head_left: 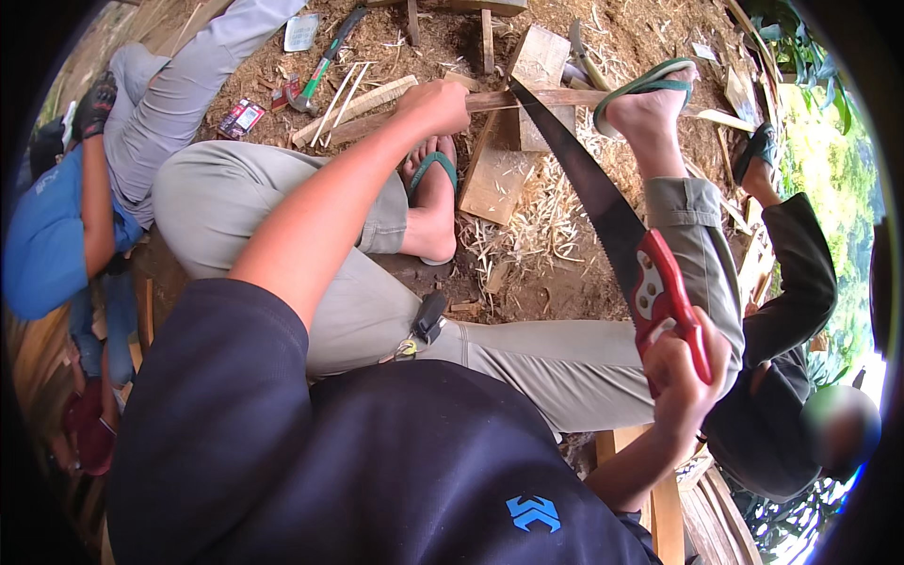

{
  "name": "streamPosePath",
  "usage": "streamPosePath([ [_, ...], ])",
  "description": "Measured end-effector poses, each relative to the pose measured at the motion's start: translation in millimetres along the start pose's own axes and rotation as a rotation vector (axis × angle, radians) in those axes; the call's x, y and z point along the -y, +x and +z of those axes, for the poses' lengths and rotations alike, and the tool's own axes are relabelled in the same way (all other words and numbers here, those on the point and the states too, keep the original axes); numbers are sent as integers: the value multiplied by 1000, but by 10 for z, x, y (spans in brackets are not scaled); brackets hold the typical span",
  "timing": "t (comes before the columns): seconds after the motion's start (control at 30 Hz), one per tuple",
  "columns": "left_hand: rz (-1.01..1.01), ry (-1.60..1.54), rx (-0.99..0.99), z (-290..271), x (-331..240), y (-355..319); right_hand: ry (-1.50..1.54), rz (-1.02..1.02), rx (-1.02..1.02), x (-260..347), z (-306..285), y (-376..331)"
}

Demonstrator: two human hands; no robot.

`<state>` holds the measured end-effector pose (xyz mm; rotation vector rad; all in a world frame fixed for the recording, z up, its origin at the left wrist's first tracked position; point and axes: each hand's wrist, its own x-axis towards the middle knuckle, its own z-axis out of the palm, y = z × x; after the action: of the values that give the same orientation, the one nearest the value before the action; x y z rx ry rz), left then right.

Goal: The person sits on the ground and uses a red hand saw to cut a thin piece of wood resting on a wooden support. The person holds the wood with one hand and saws with the other, producing wood shavings.

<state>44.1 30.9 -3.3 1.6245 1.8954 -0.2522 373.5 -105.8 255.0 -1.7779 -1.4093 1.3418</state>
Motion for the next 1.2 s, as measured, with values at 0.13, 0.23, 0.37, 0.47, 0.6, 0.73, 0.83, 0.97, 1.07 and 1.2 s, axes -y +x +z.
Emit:
streamPosePath([
  [0.13, -11, -19, -8, 16, 57, 6, 51, 59, 6, -154, 463, 456],
  [0.23, 10, -2, -15, 10, 78, 25, -78, 27, -30, -319, 544, 387],
  [0.37, -7, -12, 20, -52, -42, -44, -51, 26, -68, 88, 117, -94],
  [0.47, 15, -10, 9, -77, -18, -25, -151, -168, -104, 146, 198, -22],
  [0.6, -20, 15, -8, 27, 120, 50, 133, 87, -20, 39, 164, 144],
  [0.73, -6, 23, -34, 46, 39, 24, 86, 30, -50, -102, 187, -119],
  [0.83, 47, 10, -47, 15, 19, 19, 102, 32, -71, -117, 347, 87],
  [0.97, 13, -31, -57, -15, 86, -101, 90, 45, -63, -368, 749, 423],
  [1.07, -19, -22, -19, -30, 41, -70, -54, -28, -62, -4, 470, 63],
  [1.2, 61, -10, -14, -67, -15, -75, -3, -35, -71, 87, 412, 161],
])
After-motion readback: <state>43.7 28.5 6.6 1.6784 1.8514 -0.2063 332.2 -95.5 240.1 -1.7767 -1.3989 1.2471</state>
